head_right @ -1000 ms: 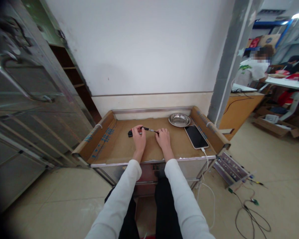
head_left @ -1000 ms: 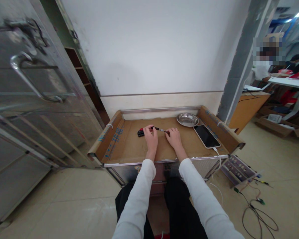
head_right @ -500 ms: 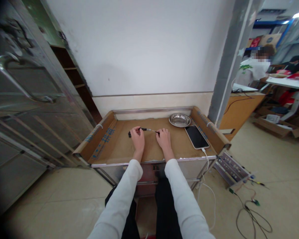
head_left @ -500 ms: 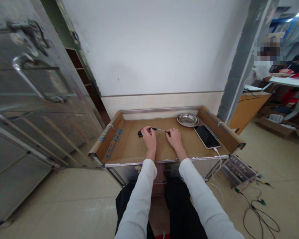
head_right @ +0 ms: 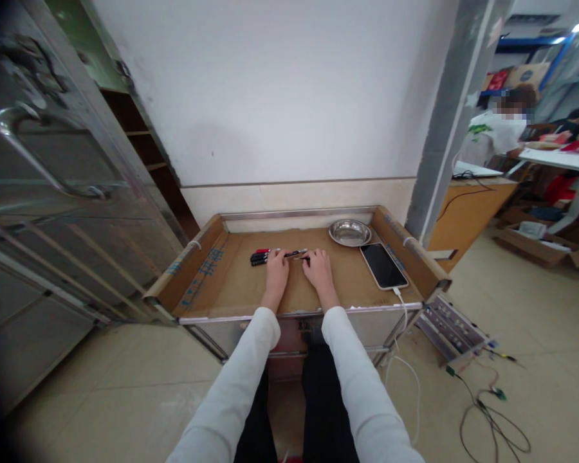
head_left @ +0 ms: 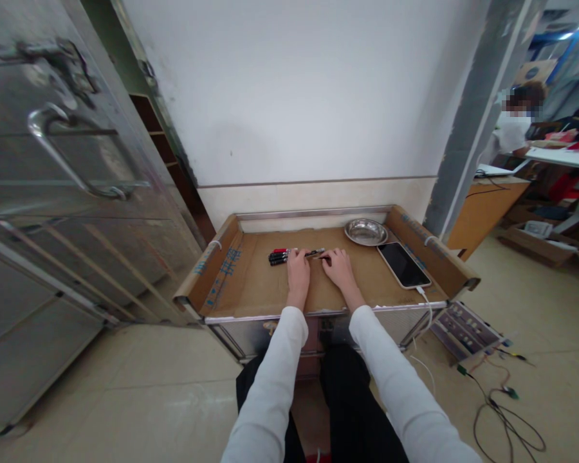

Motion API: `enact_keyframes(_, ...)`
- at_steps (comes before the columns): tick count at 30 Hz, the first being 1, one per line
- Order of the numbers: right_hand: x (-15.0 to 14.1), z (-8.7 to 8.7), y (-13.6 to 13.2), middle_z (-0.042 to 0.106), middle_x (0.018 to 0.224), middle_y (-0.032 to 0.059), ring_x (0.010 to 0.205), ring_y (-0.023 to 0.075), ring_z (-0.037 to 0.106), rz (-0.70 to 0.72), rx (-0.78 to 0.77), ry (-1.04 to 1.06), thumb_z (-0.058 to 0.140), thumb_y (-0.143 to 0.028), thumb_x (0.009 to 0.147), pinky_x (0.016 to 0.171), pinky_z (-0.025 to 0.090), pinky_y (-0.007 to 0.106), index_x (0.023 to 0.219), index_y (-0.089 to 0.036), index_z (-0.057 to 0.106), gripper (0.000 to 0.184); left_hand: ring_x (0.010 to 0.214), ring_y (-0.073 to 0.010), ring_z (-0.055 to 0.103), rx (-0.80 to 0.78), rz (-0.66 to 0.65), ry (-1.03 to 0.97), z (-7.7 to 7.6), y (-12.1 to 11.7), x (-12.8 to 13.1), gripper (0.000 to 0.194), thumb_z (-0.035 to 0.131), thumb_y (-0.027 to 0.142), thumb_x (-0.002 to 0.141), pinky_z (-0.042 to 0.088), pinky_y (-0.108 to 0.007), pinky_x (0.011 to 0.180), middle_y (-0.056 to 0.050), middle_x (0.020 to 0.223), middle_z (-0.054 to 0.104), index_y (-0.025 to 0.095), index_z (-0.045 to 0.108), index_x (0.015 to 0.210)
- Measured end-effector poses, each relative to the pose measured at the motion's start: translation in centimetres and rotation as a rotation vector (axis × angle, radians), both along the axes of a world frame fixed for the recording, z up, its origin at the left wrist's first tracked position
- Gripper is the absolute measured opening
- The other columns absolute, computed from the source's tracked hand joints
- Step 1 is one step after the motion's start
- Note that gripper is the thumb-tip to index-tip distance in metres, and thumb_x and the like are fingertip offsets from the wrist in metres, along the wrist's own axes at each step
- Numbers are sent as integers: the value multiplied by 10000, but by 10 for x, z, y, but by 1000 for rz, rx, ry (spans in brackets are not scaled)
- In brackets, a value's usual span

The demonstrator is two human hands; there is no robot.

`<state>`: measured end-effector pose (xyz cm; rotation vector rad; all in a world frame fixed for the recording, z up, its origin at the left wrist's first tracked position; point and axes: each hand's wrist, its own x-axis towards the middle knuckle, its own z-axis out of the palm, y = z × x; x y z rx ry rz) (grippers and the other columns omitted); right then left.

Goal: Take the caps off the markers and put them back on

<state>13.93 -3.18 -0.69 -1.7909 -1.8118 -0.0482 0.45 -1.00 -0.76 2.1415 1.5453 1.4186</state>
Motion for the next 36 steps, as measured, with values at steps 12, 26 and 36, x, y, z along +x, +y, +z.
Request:
enact_keyframes(12,0,2,-2,600,1009,76,983,218,480,-5,-21,19,520,-212,862,834,334,302,999,-221,659,195,957,-204,545,-18,-131,256,0,-6,11,223,431,33,814,449,-370,898,-90,963,562,161,575,925)
enact_keyframes(26,1,0,-1,594,1021,83,966,219,483,-37,6,9,486,-202,869,822,340,308,1097,-216,621,265,1041,-255,520,-43,128,255,0,3,7,167,442,103,867,422,-442,914,-140,1049,558,145,566,970)
enact_keyframes(36,-4,4,-4,601,992,93,965,218,484,-15,-15,-63,436,-139,859,815,331,310,941,-182,614,201,1238,-293,427,47,176,248,4,1,12,277,366,103,880,323,-539,1035,-148,1151,569,186,623,938)
